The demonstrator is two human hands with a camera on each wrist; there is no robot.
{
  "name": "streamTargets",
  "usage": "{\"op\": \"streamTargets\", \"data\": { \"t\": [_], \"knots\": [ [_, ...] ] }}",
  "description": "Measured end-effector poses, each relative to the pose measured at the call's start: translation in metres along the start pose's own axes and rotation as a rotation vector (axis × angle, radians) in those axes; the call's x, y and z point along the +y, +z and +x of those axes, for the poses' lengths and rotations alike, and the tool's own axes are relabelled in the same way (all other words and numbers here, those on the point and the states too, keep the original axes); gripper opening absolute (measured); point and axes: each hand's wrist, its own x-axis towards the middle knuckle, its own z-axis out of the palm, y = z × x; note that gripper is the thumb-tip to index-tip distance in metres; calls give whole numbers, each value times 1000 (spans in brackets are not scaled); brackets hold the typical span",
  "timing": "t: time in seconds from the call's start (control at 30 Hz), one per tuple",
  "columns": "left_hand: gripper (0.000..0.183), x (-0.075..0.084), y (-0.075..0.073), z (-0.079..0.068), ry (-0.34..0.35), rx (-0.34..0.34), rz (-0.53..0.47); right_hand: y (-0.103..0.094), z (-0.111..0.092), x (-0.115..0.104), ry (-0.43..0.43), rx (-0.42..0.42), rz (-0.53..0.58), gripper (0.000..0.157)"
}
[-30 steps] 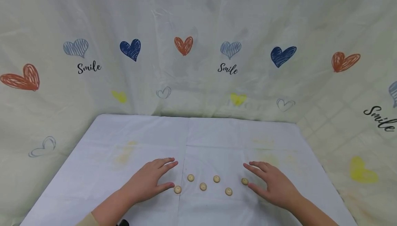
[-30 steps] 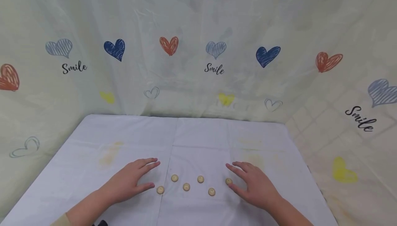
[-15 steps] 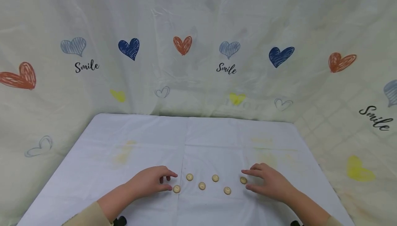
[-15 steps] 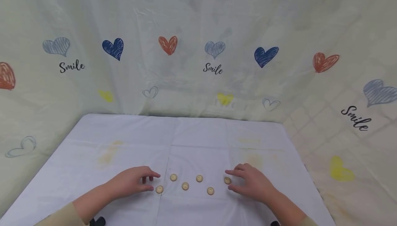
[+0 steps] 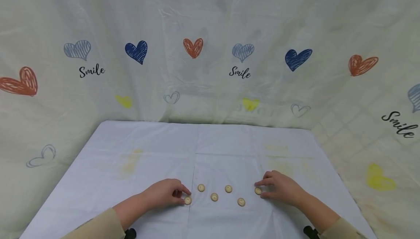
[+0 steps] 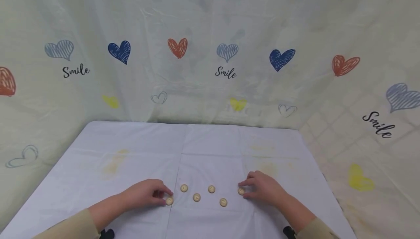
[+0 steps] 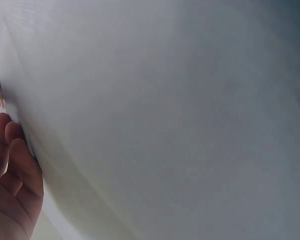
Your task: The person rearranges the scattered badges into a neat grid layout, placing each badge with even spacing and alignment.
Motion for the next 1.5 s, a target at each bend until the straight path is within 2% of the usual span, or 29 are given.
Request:
{"op": "streamTargets", "data": {
  "t": [0.17,0.43,0.67,0.83,1.1,1.5],
  "knots": [
    [18,-2,3,0,4,16,25,1,3,1,-34,8,11,28],
    [20,0,2,2,6,-1,56,2,6,5,-24,-11,37,28],
    [18,2,1,2,-17,-15,40,2,10,6,-14,-43,74,24],
    [17,2,1,3,-42,-20,31,3,11,6,23,-61,119,20],
    [17,2,2,3,-42,-19,33,2,9,5,56,-58,128,26],
    [18,3,1,3,-48,-19,14,-1,11,6,29,-70,151,21]
  ]
}}
